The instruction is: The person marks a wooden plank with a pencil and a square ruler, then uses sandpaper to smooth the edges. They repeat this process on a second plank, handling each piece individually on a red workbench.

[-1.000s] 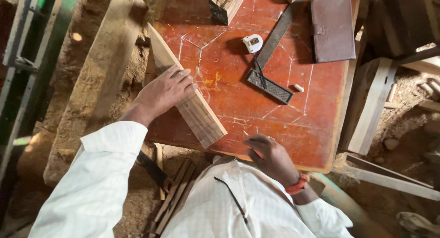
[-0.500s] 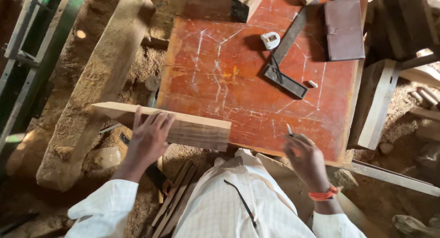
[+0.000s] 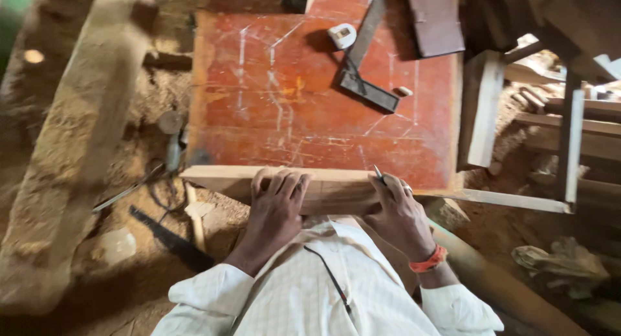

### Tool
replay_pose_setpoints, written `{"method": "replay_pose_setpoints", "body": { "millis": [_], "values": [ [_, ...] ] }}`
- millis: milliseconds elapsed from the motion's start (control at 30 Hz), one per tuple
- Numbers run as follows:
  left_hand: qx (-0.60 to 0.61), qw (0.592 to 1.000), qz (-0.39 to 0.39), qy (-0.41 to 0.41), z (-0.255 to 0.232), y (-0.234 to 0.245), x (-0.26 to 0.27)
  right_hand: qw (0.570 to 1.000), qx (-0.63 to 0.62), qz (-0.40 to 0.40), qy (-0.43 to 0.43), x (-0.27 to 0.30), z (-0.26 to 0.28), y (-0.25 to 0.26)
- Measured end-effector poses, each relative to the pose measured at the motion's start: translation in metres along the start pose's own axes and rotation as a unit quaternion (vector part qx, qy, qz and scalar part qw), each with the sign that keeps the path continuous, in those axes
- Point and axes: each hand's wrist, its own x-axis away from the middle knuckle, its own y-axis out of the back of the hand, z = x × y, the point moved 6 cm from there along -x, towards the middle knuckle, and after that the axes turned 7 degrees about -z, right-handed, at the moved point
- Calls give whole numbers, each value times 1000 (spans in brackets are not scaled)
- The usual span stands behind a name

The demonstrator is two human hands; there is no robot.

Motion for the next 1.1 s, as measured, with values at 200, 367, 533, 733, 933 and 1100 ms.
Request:
{"method": "replay_pose_setpoints", "body": {
  "millis": [200, 367, 533, 733, 933, 1100],
  "values": [
    [109, 994, 7, -18, -27, -26, -20, 1000, 3, 17, -14, 15, -43, 18],
    [127, 989, 45, -56, -27, -49, -30, 999, 5, 35, -4, 0, -76, 11],
    [-11, 995, 102, -9, 31, -25, -25, 997, -37, 61, 23, -23, -102, 3],
    [-97, 980, 167, -44, 74, -32, -29, 991, -69, 90, 70, -53, -106, 4],
    [-109, 989, 13, -98, 116, -30, -77, 987, -10, 50, 149, -116, -119, 3],
    [-173, 974, -19, -145, 133, -9, -101, 985, 10, -4, 175, -122, -104, 30]
  ]
}}
